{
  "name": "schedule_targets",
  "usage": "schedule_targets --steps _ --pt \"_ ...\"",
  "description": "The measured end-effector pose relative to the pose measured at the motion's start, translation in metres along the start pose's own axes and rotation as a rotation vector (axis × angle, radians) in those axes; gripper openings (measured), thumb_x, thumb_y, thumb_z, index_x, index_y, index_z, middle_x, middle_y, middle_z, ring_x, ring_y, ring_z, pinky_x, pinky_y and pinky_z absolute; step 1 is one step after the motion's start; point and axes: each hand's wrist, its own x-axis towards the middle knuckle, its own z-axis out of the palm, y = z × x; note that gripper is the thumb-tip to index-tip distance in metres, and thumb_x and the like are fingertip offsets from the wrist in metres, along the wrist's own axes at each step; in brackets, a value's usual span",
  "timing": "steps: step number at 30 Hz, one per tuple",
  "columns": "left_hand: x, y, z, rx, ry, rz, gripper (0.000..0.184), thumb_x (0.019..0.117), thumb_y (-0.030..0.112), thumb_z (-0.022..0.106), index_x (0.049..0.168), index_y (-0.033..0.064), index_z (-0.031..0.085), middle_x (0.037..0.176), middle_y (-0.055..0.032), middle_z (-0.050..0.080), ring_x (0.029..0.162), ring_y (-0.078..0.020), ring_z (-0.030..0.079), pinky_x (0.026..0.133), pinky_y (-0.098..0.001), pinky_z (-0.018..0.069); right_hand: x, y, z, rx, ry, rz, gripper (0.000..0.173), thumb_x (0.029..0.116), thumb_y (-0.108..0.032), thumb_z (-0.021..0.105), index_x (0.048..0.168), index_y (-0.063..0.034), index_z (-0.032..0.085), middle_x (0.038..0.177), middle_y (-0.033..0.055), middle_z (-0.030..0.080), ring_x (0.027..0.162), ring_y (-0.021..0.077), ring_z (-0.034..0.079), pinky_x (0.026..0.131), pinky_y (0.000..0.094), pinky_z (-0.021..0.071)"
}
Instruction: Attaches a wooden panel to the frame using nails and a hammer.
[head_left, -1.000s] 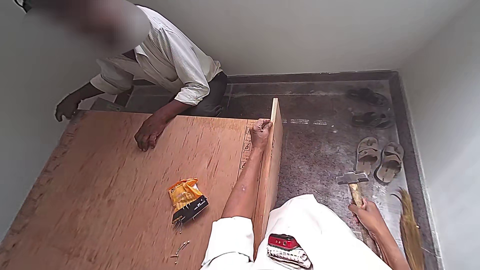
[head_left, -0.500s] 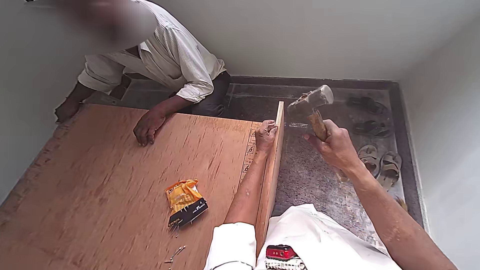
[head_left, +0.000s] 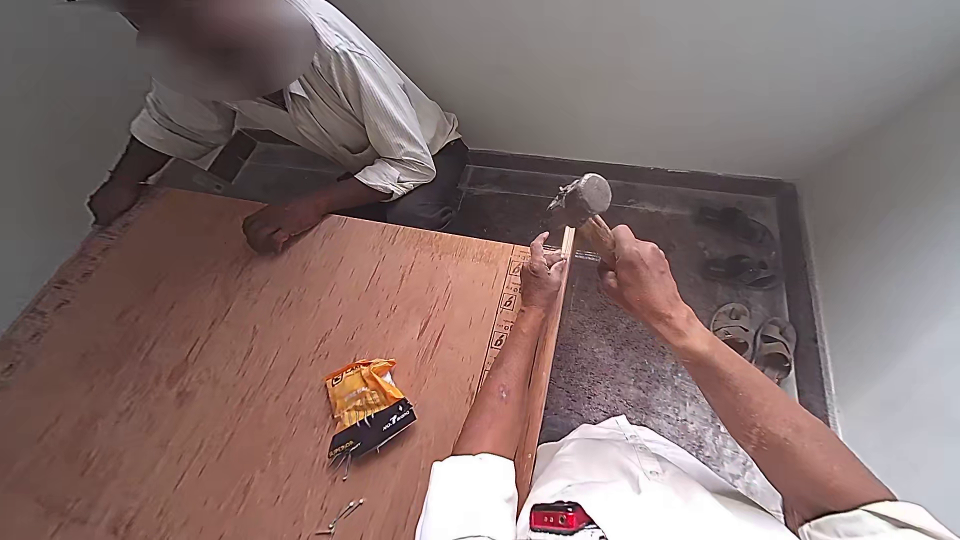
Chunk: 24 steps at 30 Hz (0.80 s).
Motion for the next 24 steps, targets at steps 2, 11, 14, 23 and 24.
schedule_targets --steps 2,11,14,23,24 --pt "0.001 0.0 -0.001 0.031 0.003 -0.013 0.065 0.0934 0.003 0.071 0.15 -0.0012 0.04 0.106 -0.0163 0.077 0.098 -0.0288 0.076 0.094 -0.0487 0.0586 0.004 -0.002 0.006 -0.065 -0.092 0.064 0.022 0.0875 -0.003 0.07 0.103 0.0019 0.056 0.08 0.0208 0.064 0.077 0.0422 0.068 0.063 0.057 0.0528" --pt "0.0 -0.002 -0.001 0.014 -0.034 -0.02 0.066 0.0931 0.006 0.072 0.15 -0.0012 0.041 0.109 -0.0156 0.076 0.102 -0.0269 0.075 0.097 -0.047 0.0578 -0.025 0.044 0.009 0.029 -0.304 0.348 0.026 0.0947 -0.009 0.063 0.117 0.0023 0.058 0.1 0.0232 0.067 0.098 0.0401 0.068 0.085 0.0565 0.0527" --pt "-0.004 0.0 0.005 0.143 0.015 0.024 0.086 0.0783 0.014 0.087 0.15 -0.0009 0.041 0.126 -0.0164 0.069 0.118 -0.0314 0.066 0.104 -0.0508 0.0522 -0.061 0.065 0.013 0.136 -0.273 0.438 0.029 0.0943 -0.011 0.062 0.119 0.0036 0.058 0.098 0.0212 0.066 0.092 0.0345 0.067 0.083 0.0512 0.0521" --pt "-0.035 0.021 0.011 0.661 -0.084 -0.172 0.067 0.0955 0.031 0.067 0.147 -0.0077 0.049 0.16 -0.0278 0.038 0.155 -0.0387 0.027 0.128 -0.0487 0.0179 -0.149 0.132 0.057 0.249 -0.367 0.704 0.03 0.0944 -0.013 0.069 0.118 0.0038 0.061 0.091 0.0206 0.065 0.078 0.0332 0.067 0.074 0.052 0.0543" --pt "-0.034 0.021 0.012 0.685 -0.095 -0.176 0.065 0.097 0.032 0.065 0.146 -0.0071 0.05 0.161 -0.0272 0.037 0.155 -0.038 0.027 0.128 -0.0485 0.0176 -0.149 0.133 0.058 0.259 -0.369 0.703 0.03 0.0944 -0.013 0.069 0.118 0.0044 0.061 0.09 0.0206 0.065 0.077 0.0332 0.066 0.074 0.0522 0.0538"
